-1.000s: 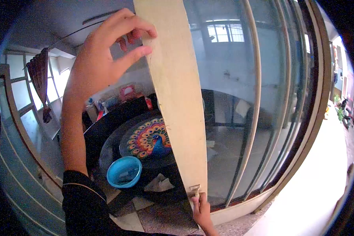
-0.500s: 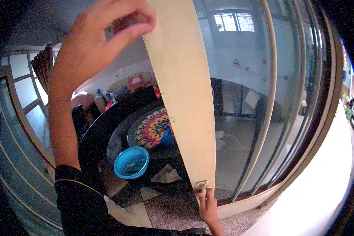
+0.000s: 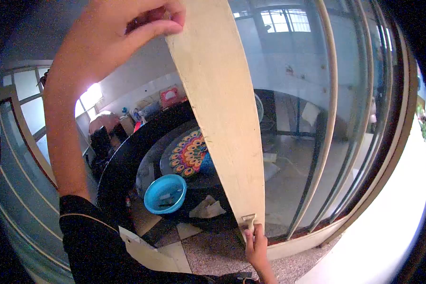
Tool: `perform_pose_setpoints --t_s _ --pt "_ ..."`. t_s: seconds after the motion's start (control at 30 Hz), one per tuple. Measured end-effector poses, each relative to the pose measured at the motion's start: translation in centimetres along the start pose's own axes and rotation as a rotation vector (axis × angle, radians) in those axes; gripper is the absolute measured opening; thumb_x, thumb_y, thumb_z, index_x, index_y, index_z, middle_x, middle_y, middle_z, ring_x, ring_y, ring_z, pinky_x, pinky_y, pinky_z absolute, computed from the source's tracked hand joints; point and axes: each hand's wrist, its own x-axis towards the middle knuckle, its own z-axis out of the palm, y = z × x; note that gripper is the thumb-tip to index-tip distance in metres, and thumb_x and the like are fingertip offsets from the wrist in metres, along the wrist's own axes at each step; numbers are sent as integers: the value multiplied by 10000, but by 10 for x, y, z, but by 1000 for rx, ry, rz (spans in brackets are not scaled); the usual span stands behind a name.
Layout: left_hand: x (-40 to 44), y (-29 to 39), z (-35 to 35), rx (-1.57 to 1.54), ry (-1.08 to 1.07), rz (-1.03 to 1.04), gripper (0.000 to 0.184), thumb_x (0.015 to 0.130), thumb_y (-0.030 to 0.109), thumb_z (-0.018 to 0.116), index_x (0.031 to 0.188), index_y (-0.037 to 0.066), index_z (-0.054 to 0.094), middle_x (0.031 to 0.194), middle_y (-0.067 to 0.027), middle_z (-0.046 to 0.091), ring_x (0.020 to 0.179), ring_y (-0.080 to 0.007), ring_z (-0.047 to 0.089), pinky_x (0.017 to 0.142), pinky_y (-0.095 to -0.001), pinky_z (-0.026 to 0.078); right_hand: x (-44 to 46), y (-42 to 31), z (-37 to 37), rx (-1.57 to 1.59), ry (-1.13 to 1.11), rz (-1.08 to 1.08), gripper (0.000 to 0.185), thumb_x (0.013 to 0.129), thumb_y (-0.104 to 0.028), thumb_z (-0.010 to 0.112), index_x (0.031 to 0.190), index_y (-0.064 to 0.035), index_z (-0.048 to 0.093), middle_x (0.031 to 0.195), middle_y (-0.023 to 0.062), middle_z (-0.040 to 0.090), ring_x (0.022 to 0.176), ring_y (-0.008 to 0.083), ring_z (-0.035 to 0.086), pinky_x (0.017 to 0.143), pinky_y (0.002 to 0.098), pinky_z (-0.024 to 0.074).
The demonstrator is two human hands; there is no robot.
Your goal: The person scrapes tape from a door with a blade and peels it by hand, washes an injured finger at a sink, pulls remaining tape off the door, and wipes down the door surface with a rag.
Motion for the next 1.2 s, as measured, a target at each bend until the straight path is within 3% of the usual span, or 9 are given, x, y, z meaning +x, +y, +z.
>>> perform_pose_setpoints --t_s 0.1,0.17,0.2,0.27,0.47,0.73,0.87,0.93,1.2 --pt "-1 7 6 90 1 -49 110 899 110 559 867 7 538 839 -105 560 696 -213 566 645 -333 450 1 -8 -1 7 -5 30 308 978 -196 439 1230 -19 440 656 57 515 571 122 463 526 279 382" --pt "-2 9 6 156 -31 -152 122 922 127 524 888 10 514 849 -110 543 704 -225 555 669 -335 447 2 -15 -2 -17 -4 47 207 964 -191 469 1070 -14 457 709 245 544 626 418 557 542 418 411" --pt "-2 4 4 66 -83 -200 133 928 137 516 895 9 501 877 -112 534 733 -222 553 681 -339 445 1 -13 0 -17 -5 45 207 964 -191 469 1070 -14 457 709 245 544 626 418 557 542 418 411" --pt "-1 -1 3 -20 -127 -248 144 934 147 507 901 8 487 905 -114 525 761 -218 550 693 -342 443 3 -5 -1 13 13 -35 348 979 -210 428 1267 -16 425 701 90 544 598 144 490 549 297 396" --pt "-27 -28 20 -229 -81 -276 226 931 162 555 1095 13 512 1037 -114 538 905 -207 556 782 -342 458 3 -12 -1 2 -7 -7 368 971 -213 433 1274 -4 418 729 121 552 614 173 491 574 316 401" --pt "-60 -25 33 -849 262 -200 118 878 9 553 990 14 514 909 -11 469 793 -89 505 694 -231 427 6 -14 2 30 42 -64 315 973 -184 433 1229 0 435 749 136 551 655 191 513 602 327 409" --pt "-57 -1 48 -720 474 -320 287 839 -7 614 1120 5 557 915 -3 485 764 -99 515 715 -232 440 5 -15 3 22 32 -15 240 973 -183 438 1134 -7 463 755 136 550 673 186 512 613 325 408" --pt "-61 -9 51 -442 392 -101 434 790 -12 674 1212 39 587 909 -9 507 742 -101 521 702 -233 451 5 -14 5 30 44 -40 228 973 -185 437 1117 -10 465 745 140 549 662 195 516 605 331 407" --pt "-55 8 66 -220 291 -166 388 769 32 699 1151 88 659 854 -45 509 719 -118 510 647 -227 437 5 -15 4 20 40 19 201 974 -192 439 1064 -15 470 733 147 554 642 214 521 592 347 409"
